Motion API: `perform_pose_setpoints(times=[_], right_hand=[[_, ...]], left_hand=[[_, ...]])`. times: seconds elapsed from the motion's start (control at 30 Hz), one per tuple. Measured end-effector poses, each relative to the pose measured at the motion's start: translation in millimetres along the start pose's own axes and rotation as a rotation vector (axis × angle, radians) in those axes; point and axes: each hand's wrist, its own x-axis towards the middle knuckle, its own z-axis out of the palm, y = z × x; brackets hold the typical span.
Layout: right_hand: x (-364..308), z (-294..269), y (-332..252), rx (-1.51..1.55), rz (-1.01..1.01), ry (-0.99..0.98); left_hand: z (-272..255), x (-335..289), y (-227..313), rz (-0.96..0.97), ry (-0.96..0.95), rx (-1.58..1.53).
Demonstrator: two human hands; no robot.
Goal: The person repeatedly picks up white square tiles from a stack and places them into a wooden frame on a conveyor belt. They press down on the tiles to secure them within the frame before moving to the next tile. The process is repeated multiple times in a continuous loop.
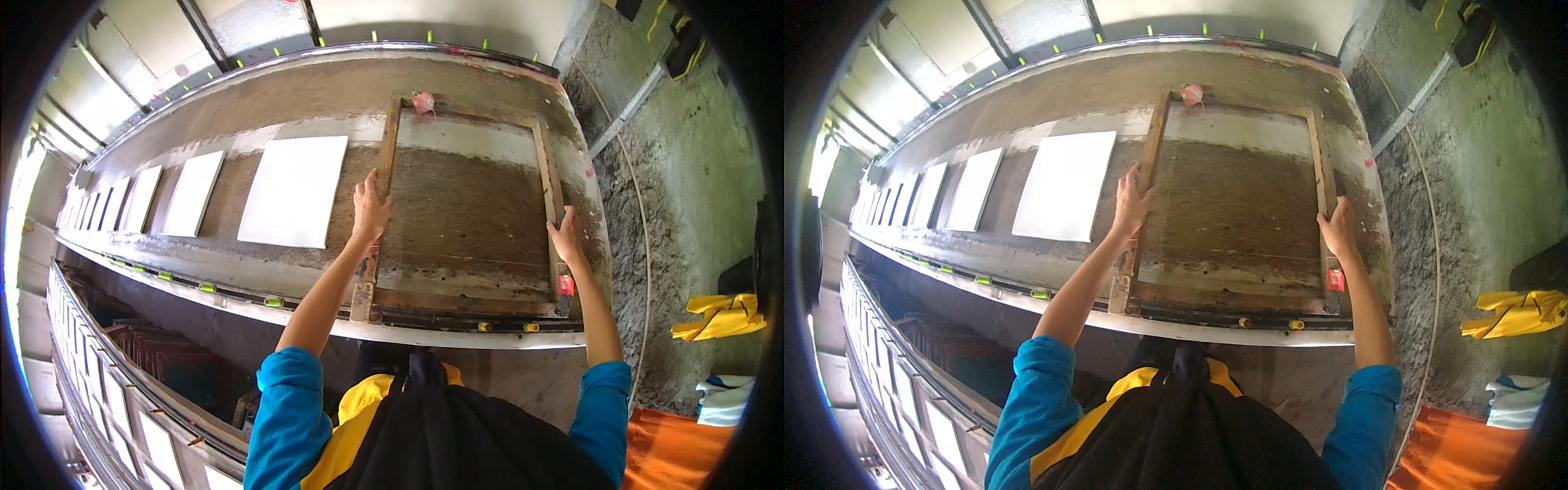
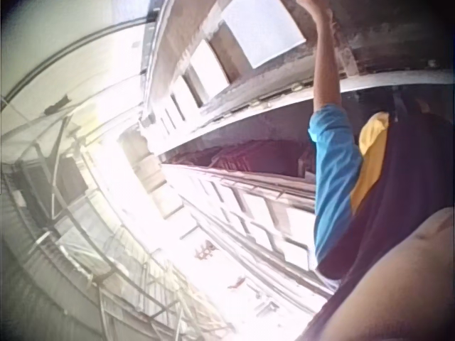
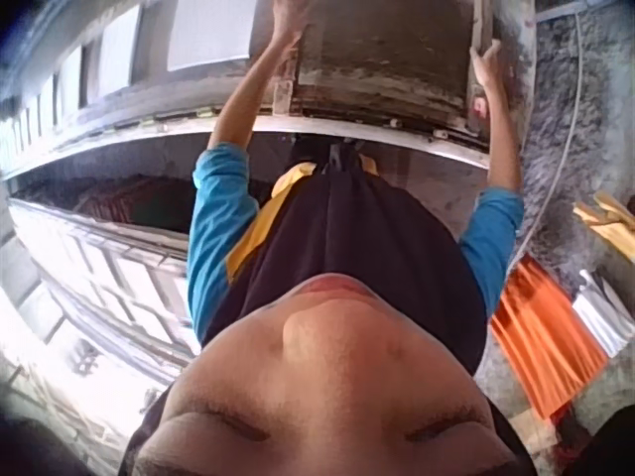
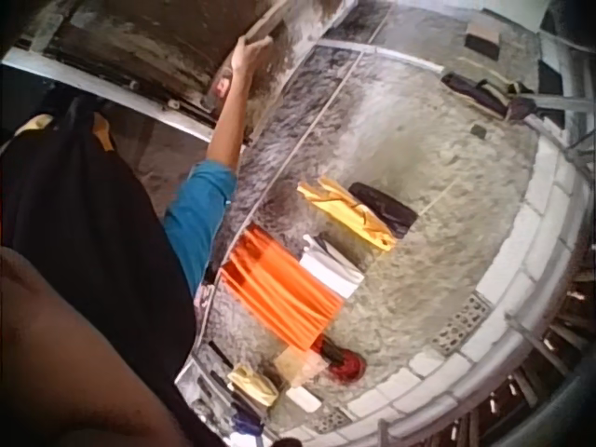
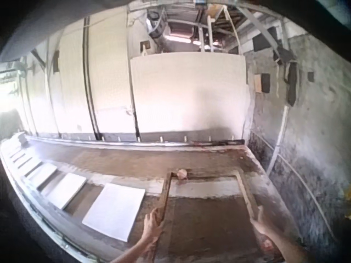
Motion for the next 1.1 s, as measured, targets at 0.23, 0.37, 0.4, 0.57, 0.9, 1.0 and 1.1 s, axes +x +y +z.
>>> perform_pose_setpoints(times=[0.23, 0.37, 0.4, 0.57, 0.9, 1.0, 1.1], right_hand=[[-13, -38, -28, -0.133, 0.038, 0.156], [-42, -44, -147, 0.347, -0.108, 0.295], [-54, -32, -189, 0.491, -0.151, 0.318], [-132, 54, -411, 1.162, -0.346, 0.026], [-303, 283, -607, 0.733, -1.057, -1.384], [-300, 388, -584, 0.121, -0.991, -1.542], [-288, 450, -575, -0.454, -1.240, -1.557]], left_hand=[[-41, -42, 12, -0.051, -0.113, -0.477], [-153, -89, 29, 0.032, 0.150, -0.774], [-177, -98, 21, 0.054, 0.267, -0.778], [-278, -162, -55, 0.084, 1.024, -0.858], [-384, -317, -214, -0.218, 1.802, -0.520], [-377, -337, -249, -0.333, 1.787, -0.450], [-360, -360, -283, -0.528, 1.731, -0.516]])
